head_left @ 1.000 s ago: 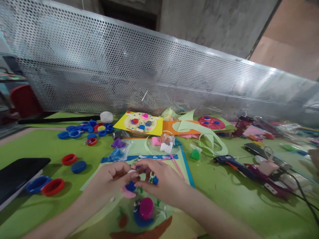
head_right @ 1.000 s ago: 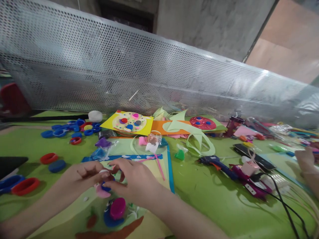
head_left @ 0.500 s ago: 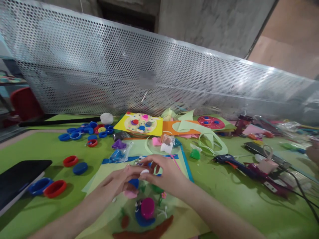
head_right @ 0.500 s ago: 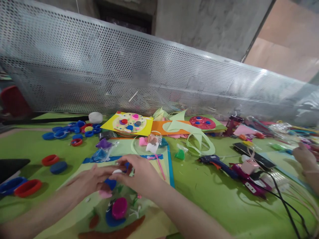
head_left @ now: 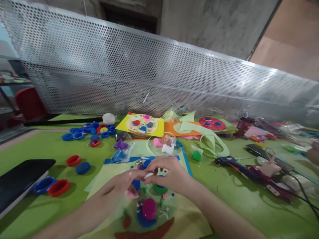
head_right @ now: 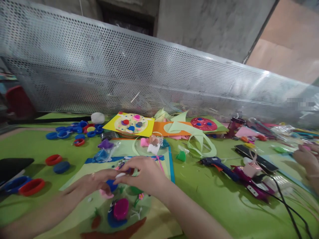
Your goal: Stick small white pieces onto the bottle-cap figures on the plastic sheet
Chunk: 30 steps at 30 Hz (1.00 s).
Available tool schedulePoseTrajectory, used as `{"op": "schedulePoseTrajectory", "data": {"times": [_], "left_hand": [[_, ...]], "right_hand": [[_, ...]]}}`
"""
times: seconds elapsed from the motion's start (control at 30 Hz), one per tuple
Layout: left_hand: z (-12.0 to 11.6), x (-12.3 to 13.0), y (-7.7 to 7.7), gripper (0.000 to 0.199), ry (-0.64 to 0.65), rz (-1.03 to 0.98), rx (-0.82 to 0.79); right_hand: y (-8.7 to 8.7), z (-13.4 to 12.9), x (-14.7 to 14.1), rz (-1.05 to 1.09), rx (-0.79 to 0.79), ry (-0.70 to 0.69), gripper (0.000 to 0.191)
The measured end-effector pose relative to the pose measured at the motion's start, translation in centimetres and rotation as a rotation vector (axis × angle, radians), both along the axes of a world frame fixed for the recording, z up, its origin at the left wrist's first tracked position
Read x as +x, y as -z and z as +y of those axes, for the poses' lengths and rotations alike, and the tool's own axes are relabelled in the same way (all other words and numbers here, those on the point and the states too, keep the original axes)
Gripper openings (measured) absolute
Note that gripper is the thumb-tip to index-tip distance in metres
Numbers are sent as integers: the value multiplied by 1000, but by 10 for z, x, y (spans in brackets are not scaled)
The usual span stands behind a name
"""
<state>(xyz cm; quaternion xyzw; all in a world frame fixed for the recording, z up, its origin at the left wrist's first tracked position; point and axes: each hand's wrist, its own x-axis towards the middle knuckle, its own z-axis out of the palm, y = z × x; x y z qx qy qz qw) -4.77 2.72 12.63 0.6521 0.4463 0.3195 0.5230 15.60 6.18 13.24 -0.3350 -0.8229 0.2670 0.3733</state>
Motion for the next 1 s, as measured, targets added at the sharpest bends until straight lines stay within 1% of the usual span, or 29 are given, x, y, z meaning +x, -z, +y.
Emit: {"op": "schedulePoseTrajectory", "data": {"times": [0.07,0.1,0.2,0.3,0.4,0.47,0.53,0.57,0.6,0.63,0.67,0.77,0.87,0.97,1.0], "left_hand": [[2,0,2,56,5,4,-28],[2,0,3,57,-12,14,-38],[-1,-2,10,60,-81,91,-18],[-6,-6,15,64,-60,157,-13],[-7,-7,16,59,-29,151,-10],[0,-7,16,51,-18,38,-24],[10,-5,19,50,55,-169,-119],[16,-5,21,54,116,-296,-198],[21,-5,23,57,244,-370,-296],[25,-5,25,60,338,-401,-349],[27,-5,27,63,368,-426,-366],[25,-5,30,66,358,-462,-362],[19,-2,26,63,356,-499,-330],[16,-1,20,58,387,-539,-375],[15,-1,17,57,396,-568,-398]], "right_hand": [[-3,0,2,-57,-5,-25,27],[-4,0,2,-71,-5,-28,27],[-4,-1,1,-70,-7,-9,15],[-2,-2,-2,-61,-5,-6,12],[-3,-3,-2,-53,9,-19,9],[-6,-3,0,-59,12,-33,9],[-8,-3,2,-70,8,-59,19],[-8,-3,2,-75,7,-71,24],[-8,-3,3,-78,9,-75,26],[-7,-2,3,-82,11,-70,25],[-6,-2,2,-85,14,-60,21],[-1,-1,1,-102,25,-34,12],[1,-1,2,-103,71,-32,12],[-3,-2,3,-104,79,-64,15],[-5,-3,3,-106,70,-73,18]]}}
